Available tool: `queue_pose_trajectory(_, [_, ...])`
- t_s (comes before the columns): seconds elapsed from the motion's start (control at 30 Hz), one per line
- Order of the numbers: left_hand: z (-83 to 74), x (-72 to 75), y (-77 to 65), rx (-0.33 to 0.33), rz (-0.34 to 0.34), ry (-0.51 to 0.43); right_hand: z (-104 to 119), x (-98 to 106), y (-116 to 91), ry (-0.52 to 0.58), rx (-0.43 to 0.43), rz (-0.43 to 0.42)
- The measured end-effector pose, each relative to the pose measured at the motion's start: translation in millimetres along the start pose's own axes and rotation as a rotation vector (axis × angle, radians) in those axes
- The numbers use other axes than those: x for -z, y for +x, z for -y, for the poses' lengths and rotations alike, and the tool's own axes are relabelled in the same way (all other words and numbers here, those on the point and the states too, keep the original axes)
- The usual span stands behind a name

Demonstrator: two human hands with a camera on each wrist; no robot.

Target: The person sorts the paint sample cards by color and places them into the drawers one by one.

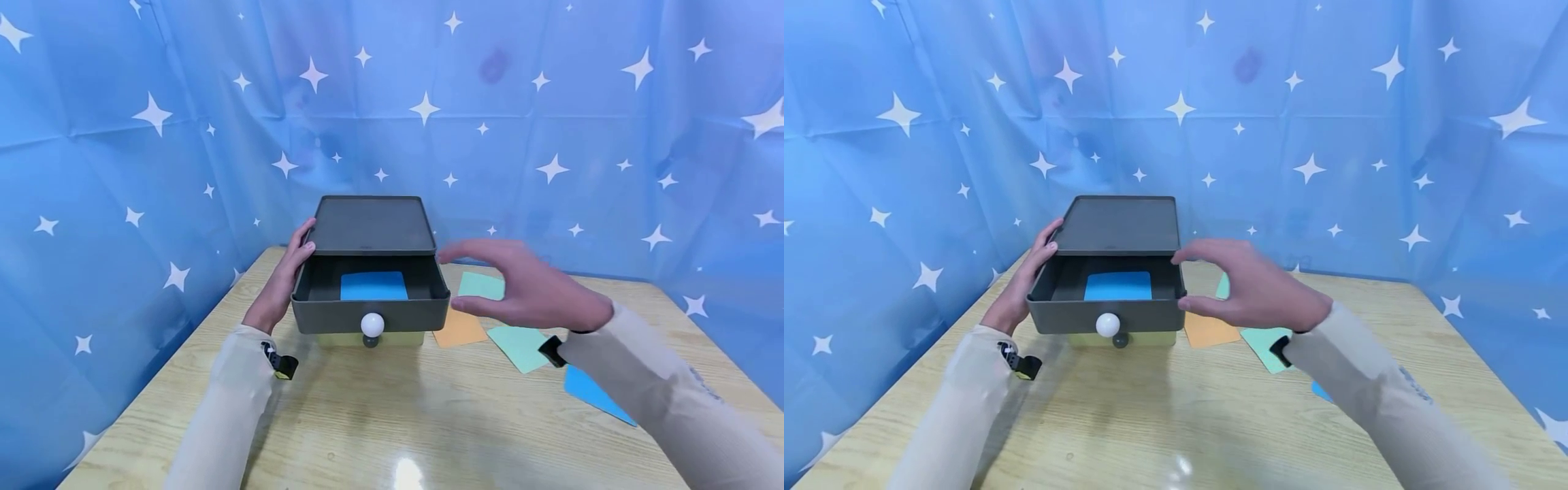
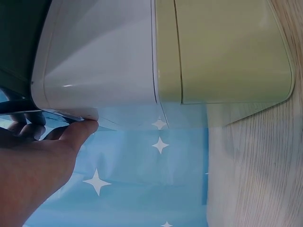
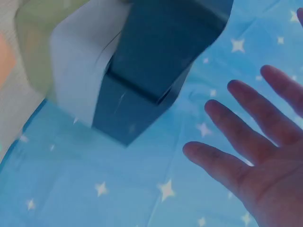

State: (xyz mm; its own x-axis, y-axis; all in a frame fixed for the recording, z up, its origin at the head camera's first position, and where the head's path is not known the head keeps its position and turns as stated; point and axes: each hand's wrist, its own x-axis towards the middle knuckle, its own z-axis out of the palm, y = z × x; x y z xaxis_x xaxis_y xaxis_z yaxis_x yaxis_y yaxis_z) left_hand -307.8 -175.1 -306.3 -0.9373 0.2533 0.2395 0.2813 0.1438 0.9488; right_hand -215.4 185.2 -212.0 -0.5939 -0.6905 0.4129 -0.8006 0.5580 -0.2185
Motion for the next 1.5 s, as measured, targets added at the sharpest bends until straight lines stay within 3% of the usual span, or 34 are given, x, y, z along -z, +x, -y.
queue_pose_trajectory(0.27, [-1.6, 1.6, -1.2, 0.008, 0.000, 0.011, -23, 18, -45, -0.100, -0.115, -0.060])
queue_pose_trajectory(0.57, [-1.5, 2.1, -3.0, 0.022, -0.006, 0.013, -54, 14, -86, -0.148, -0.241, -0.041])
queue_pose_trajectory(0.9, [1.2, 1.1, -2.4, 0.021, -0.011, 0.022, -101, -14, -135, -0.141, -0.523, 0.129])
queue_pose_trajectory(1.2, [0.3, -2.1, -1.6, 0.011, -0.005, 0.016, -137, -46, -186, -0.155, -0.658, 0.319])
queue_pose_trajectory(1.5, [-1.2, -2.4, -2.6, 0.016, -0.013, 0.027, -143, -56, -199, -0.126, -0.675, 0.366])
